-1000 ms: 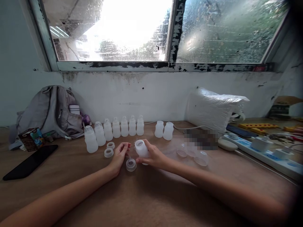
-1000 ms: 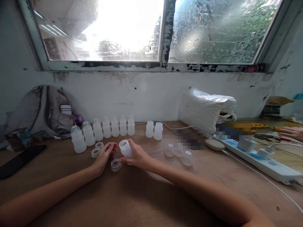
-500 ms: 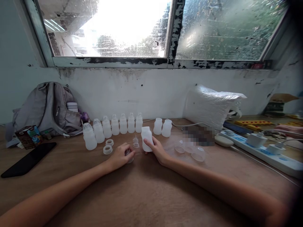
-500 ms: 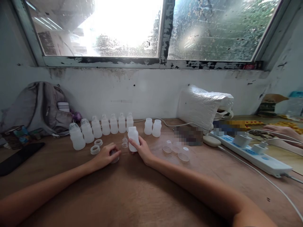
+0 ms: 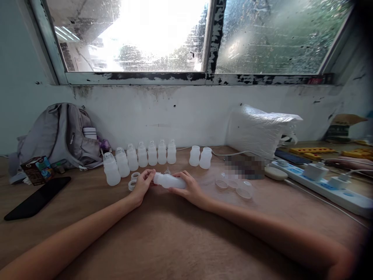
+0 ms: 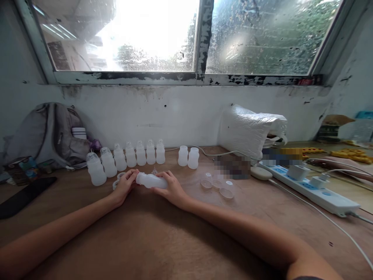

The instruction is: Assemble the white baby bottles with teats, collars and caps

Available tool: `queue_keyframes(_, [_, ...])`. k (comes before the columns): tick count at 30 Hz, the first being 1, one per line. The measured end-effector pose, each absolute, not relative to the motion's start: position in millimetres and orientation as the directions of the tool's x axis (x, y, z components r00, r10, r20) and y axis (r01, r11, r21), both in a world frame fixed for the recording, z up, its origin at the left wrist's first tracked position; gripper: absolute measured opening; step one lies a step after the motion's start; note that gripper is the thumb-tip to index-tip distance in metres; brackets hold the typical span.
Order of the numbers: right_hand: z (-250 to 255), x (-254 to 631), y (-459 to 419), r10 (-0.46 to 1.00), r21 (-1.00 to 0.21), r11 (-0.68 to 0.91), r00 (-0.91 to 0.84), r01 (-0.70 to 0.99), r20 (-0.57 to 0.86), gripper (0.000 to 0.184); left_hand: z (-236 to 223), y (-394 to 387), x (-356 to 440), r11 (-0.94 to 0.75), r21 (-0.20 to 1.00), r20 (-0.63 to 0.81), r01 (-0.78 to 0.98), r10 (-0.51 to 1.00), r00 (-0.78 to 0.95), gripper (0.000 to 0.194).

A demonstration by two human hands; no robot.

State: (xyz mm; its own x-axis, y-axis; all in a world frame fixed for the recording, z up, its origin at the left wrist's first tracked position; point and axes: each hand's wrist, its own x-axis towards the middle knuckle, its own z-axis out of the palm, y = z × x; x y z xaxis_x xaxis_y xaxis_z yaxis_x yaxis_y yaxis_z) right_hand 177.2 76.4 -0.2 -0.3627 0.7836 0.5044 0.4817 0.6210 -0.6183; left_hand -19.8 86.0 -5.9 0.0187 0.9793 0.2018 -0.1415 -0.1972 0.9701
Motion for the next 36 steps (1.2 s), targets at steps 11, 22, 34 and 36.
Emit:
queue_keyframes(11, [-3.4,178.9,77.6,0.758,-0.595,0.643,-0.289,0.483,0.585,0.038,-5.8,86.0,-18.5,-0.220,0.975,0.222,-0.038,0.974,0.050,0.035])
queue_keyframes(22, [-9.5,180.7,77.0,0.633,-0.423,0.735,-0.313,0.530,0.708,0.039,-9.4,86.6,-17.1,-0.150,0.983,0.141,0.102,0.986,0.092,0.040])
queue_keyframes(34, [-10.8,187.4,66.8,0.422,0.000,0.786,-0.537,0.618,0.731,0.036,-6.4,79.7,-15.1,-0.239,0.947,0.216,0.216,0.969,0.122,0.038])
queue_keyframes(36, [-9.5,187.1,66.1,0.424,-0.034,0.797,-0.519,0.603,0.742,0.034,-4.1,77.4,-14.9,-0.268,0.935,0.248,0.234,0.963,0.109,0.037])
